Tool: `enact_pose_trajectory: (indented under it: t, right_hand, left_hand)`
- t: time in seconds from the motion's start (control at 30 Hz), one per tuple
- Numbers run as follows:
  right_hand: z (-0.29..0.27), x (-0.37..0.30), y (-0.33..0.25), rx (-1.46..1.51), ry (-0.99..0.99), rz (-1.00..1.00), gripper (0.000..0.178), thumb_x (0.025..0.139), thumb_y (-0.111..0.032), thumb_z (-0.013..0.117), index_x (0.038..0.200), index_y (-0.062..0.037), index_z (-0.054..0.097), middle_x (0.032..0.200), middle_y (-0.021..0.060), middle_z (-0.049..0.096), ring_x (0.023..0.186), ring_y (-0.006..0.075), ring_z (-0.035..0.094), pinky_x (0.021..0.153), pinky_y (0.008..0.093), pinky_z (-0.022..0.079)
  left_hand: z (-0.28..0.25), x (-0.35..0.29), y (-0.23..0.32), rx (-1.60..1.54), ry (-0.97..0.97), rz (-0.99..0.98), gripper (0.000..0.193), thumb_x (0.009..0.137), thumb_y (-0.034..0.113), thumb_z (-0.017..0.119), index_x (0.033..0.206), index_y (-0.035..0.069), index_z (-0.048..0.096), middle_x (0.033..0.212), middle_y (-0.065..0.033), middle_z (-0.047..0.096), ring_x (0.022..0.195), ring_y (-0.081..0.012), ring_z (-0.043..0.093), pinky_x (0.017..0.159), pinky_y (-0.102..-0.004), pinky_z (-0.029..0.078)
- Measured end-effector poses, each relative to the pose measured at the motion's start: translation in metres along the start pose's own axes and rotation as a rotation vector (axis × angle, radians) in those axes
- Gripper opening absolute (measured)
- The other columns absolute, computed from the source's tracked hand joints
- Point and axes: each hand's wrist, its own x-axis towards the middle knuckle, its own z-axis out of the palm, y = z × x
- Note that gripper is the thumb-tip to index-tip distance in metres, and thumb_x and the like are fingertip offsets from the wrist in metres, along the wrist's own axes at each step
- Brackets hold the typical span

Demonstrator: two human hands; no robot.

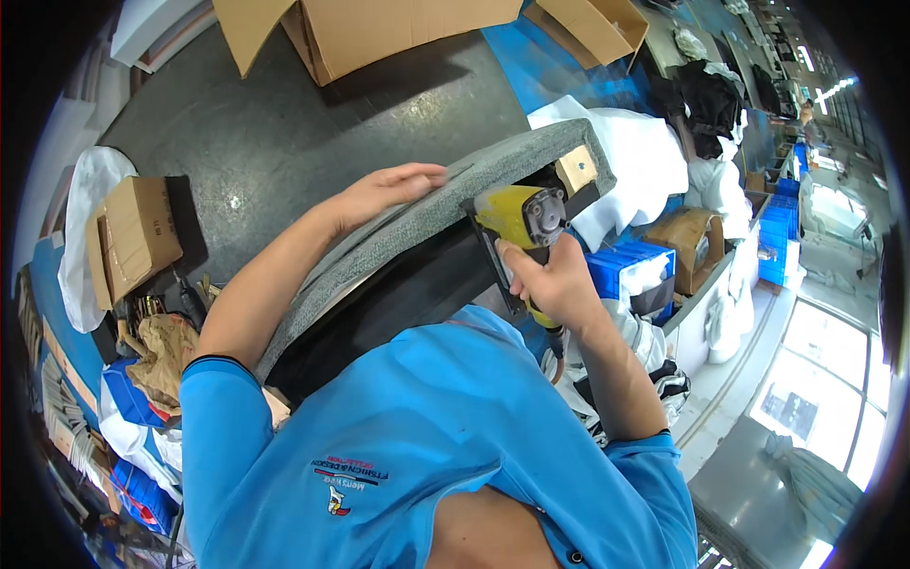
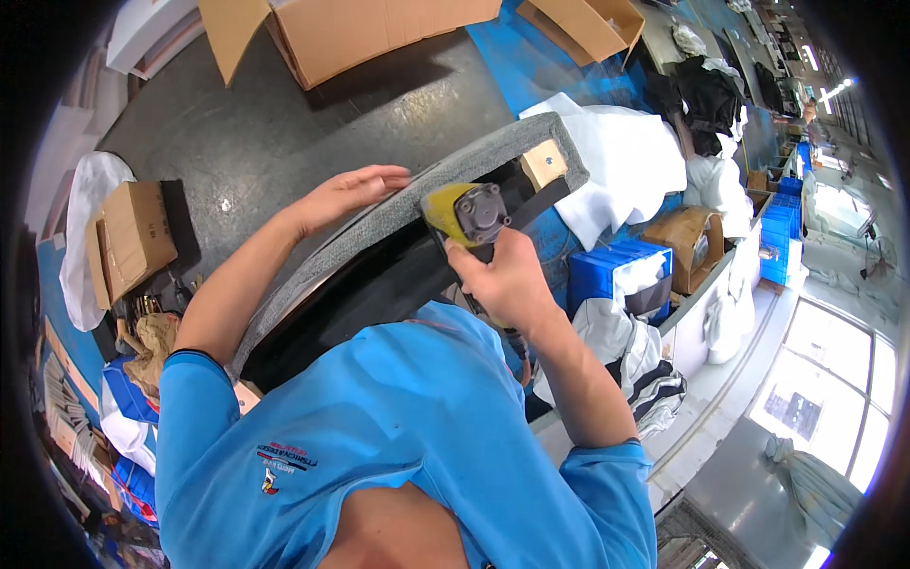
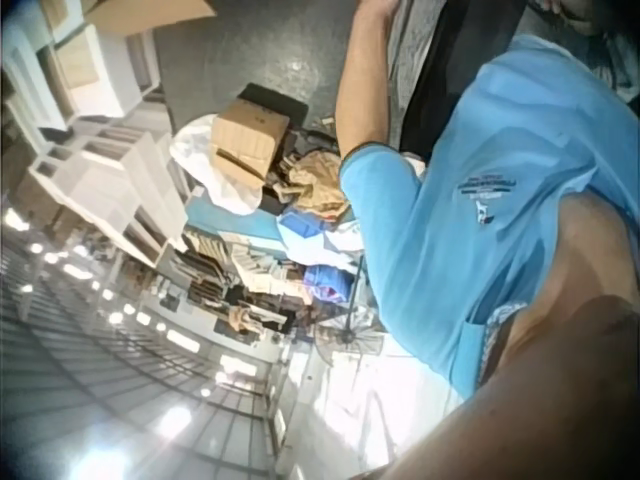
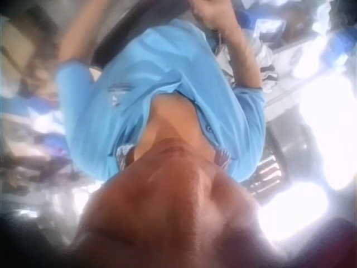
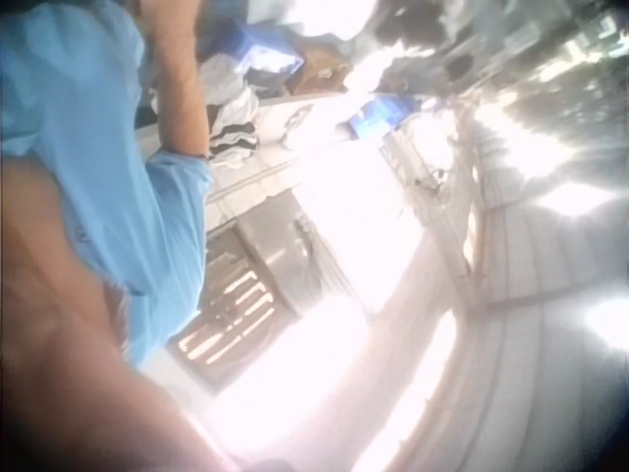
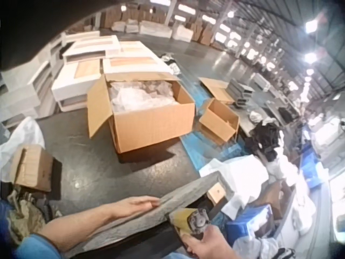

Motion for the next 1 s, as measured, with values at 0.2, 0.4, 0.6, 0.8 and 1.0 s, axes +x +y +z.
enact_pose_trajectory:
  t: [0.2,0.4,0.6,0.8,1.0]
  right_hand:
    - [0.002,0.002,0.003,0.054,0.067,-0.005,0.030,0.097,-0.023,0.072,0.102,0.0067,0.072,0.067,0.0067,0.068,0.052,0.0114,0.062,0.050,0.0279,0.050]
    - [-0.001,0.000,-0.006,0.012,-0.008,-0.026,0.032,0.098,-0.022,0.071,0.112,0.0061,0.071,0.076,0.0048,0.069,0.058,0.0103,0.063,0.053,0.0290,0.052]
    - [0.015,-0.010,-0.010,-0.069,-0.050,0.000,0.032,0.098,-0.021,0.071,0.114,0.0064,0.071,0.081,0.0038,0.069,0.061,0.0099,0.063,0.057,0.0282,0.053]
    - [0.038,-0.021,-0.013,-0.016,-0.074,0.011,0.033,0.095,-0.023,0.073,0.111,0.0067,0.071,0.081,0.0051,0.070,0.061,0.0108,0.064,0.058,0.0298,0.054]
    - [0.064,-0.033,-0.011,-0.091,-0.082,-0.007,0.030,0.092,-0.023,0.071,0.101,0.0051,0.071,0.077,0.0140,0.072,0.068,0.0183,0.065,0.066,0.0367,0.054]
  left_hand:
    - [0.040,-0.032,-0.001,0.356,0.088,0.033,0.067,0.113,0.053,0.036,0.168,0.015,0.032,0.173,-0.0162,0.029,0.162,-0.0289,0.021,0.132,-0.0431,0.017]
    - [0.075,-0.052,0.022,1.025,0.146,0.151,0.056,0.110,0.023,0.052,0.164,0.019,0.039,0.168,-0.0259,0.032,0.146,-0.0437,0.046,0.119,-0.0452,0.041]
    - [0.083,-0.060,0.024,0.985,0.240,0.205,0.043,0.103,0.006,0.060,0.142,0.006,0.043,0.159,-0.0266,0.045,0.120,-0.0492,0.064,0.097,-0.0502,0.055]
    - [0.084,-0.059,0.025,0.897,0.302,0.105,0.055,0.099,0.005,0.066,0.140,0.009,0.030,0.147,-0.0310,0.054,0.120,-0.0512,0.063,0.097,-0.0503,0.055]
    - [0.078,-0.064,0.015,0.871,0.278,0.241,0.087,0.090,-0.002,0.074,0.157,0.011,0.020,0.150,-0.0283,0.050,0.136,-0.0454,0.055,0.111,-0.0478,0.049]
